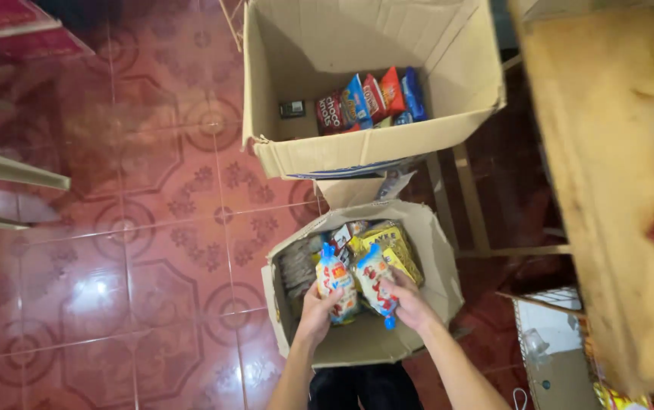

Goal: Organizing and restocking various snack bags and coffee packets into a wire cart from cardboard boxes.

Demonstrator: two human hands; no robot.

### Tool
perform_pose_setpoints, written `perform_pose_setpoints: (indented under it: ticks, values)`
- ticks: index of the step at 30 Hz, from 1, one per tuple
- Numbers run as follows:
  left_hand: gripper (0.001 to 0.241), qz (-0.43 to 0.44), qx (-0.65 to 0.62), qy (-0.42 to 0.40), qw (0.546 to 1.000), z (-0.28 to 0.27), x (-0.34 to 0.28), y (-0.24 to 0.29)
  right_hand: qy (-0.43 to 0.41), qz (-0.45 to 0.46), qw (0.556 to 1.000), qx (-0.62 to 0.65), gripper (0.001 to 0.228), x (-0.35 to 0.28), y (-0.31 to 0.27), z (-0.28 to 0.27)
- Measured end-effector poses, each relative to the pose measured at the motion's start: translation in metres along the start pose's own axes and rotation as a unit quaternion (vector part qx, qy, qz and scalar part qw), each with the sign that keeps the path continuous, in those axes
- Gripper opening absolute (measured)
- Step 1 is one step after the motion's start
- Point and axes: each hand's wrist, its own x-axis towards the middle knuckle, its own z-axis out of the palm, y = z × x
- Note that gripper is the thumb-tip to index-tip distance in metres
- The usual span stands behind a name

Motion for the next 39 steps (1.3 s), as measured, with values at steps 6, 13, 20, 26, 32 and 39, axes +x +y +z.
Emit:
perform_pose_setpoints:
  ticks: [6, 13, 20, 26, 32, 39]
  values:
    - [0.046, 0.036, 0.007, -0.035, 0.999, 0.019, -0.061, 0.076, 0.051, -0.058, 0.991, -0.110, 0.059, -0.056, -0.007, 0.026]
    - [0.052, -0.016, 0.032, -0.148, 0.988, 0.038, -0.092, 0.119, 0.106, -0.109, 0.957, -0.247, 0.055, -0.123, -0.073, 0.066]
    - [0.068, -0.070, 0.055, -0.361, 0.928, 0.129, -0.142, 0.177, 0.161, -0.091, 0.946, -0.266, 0.046, -0.182, -0.093, 0.085]
    - [0.061, -0.046, 0.278, -0.476, 0.833, 0.174, -0.116, 0.132, 0.153, -0.223, 0.828, -0.491, 0.044, -0.227, -0.082, 0.034]
    - [0.060, -0.139, 0.303, -0.514, 0.790, 0.241, -0.132, 0.108, 0.154, -0.200, 0.844, -0.472, 0.059, -0.293, -0.096, 0.004]
    - [0.055, -0.183, 0.298, -0.544, 0.763, 0.320, -0.173, 0.101, 0.163, -0.201, 0.928, -0.268, 0.085, -0.387, -0.134, -0.027]
